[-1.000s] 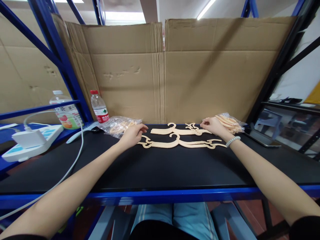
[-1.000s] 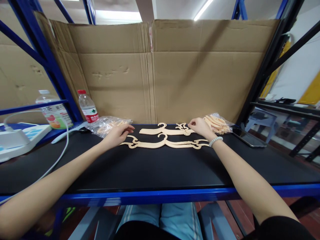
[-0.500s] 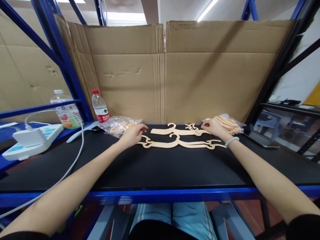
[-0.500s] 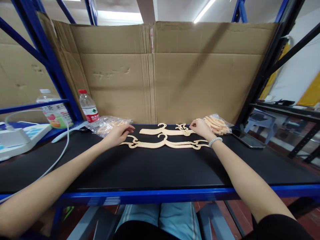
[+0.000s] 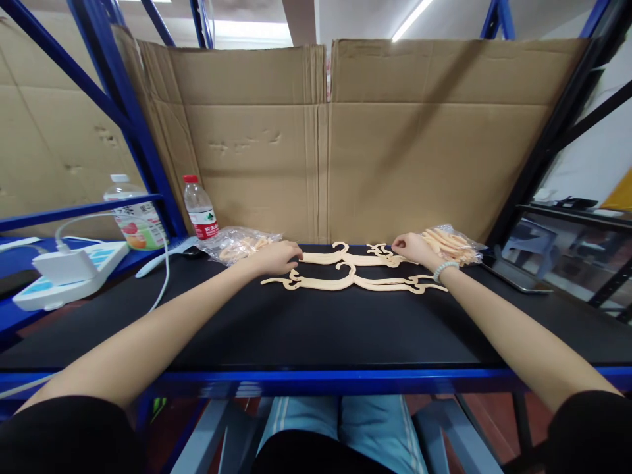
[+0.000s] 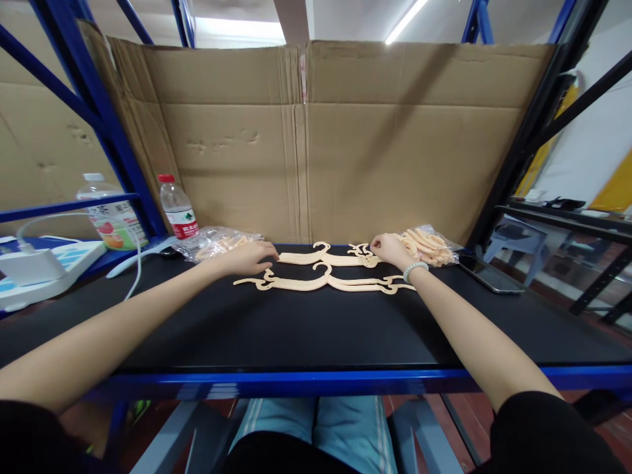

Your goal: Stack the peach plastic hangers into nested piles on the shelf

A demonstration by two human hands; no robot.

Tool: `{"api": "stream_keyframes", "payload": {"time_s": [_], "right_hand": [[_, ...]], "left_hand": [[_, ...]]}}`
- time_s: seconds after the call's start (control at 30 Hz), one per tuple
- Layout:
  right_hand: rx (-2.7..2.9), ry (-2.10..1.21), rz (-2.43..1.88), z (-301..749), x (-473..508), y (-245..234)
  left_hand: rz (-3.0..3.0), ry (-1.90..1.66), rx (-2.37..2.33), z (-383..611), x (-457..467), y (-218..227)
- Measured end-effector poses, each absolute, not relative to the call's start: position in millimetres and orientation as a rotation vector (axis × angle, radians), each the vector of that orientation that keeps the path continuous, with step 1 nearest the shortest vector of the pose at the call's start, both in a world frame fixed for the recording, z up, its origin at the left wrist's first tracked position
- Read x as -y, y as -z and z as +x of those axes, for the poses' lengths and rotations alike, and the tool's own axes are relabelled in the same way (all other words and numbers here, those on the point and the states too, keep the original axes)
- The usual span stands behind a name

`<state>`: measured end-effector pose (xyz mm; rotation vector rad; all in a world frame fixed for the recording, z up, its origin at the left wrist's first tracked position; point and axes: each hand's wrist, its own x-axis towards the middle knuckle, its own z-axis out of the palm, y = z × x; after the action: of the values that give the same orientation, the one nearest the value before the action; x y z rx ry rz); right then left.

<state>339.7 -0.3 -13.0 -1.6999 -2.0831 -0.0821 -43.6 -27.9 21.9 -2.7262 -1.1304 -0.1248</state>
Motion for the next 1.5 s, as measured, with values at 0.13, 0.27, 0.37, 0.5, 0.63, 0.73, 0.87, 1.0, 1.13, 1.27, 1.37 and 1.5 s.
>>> {"api": "stream_keyframes", "payload": {"time_s": [0.13, 0.27, 0.37, 0.5, 0.63, 0.73, 0.87, 1.0, 1.13, 1.27, 1.37, 1.5], "right_hand": [[2.137, 0.041, -1.72, 339.2, -7.6, 9.8], [2.175, 0.012, -1.745, 338.5, -18.8, 10.3], [2.187, 0.0, -1.756, 337.5, -27.7, 15.4], [2.199, -0.017, -1.791, 334.7, -35.0, 21.1], [2.159, -0.007, -1.918, 329.8, -34.7, 19.1], [2.129, -0.001, -2.012, 325.3, -32.0, 16.5], [2.055, 0.006, -2.115, 319.4, -33.8, 16.9], [1.951, -0.079, -2.236, 313.4, -43.3, 14.7], [1.895, -0.26, -2.275, 308.0, -50.1, 3.7], [1.831, -0.462, -2.191, 305.3, -44.8, -12.0], [1.799, -0.602, -1.994, 298.9, -29.4, -24.3], [1.849, -0.818, -1.613, 274.1, 5.5, -37.2]], "left_hand": [[-2.734, 0.082, 1.11, -40.1, 8.9, -22.9], [-2.752, 0.094, 1.134, -36.1, -3.5, -19.1], [-2.762, 0.108, 1.155, -33.1, -6.0, -14.3], [-2.782, 0.114, 1.178, -31.3, -5.3, -8.2], [-2.8, 0.131, 1.197, -31.7, -4.2, -4.5], [-2.803, 0.159, 1.215, -31.7, -3.8, -3.3], [-2.8, 0.185, 1.223, -30.3, -4.1, -2.3], [-2.801, 0.188, 1.228, -28.6, -4.3, -1.4], [-2.804, 0.208, 1.248, -28.8, -3.8, -1.4], [-2.819, 0.282, 1.252, -30.4, -0.8, -7.2], [-2.83, 0.401, 1.281, -27.6, 8.3, -17.3], [-3.106, 1.161, 1.656, -13.2, 37.3, -31.7]]}}
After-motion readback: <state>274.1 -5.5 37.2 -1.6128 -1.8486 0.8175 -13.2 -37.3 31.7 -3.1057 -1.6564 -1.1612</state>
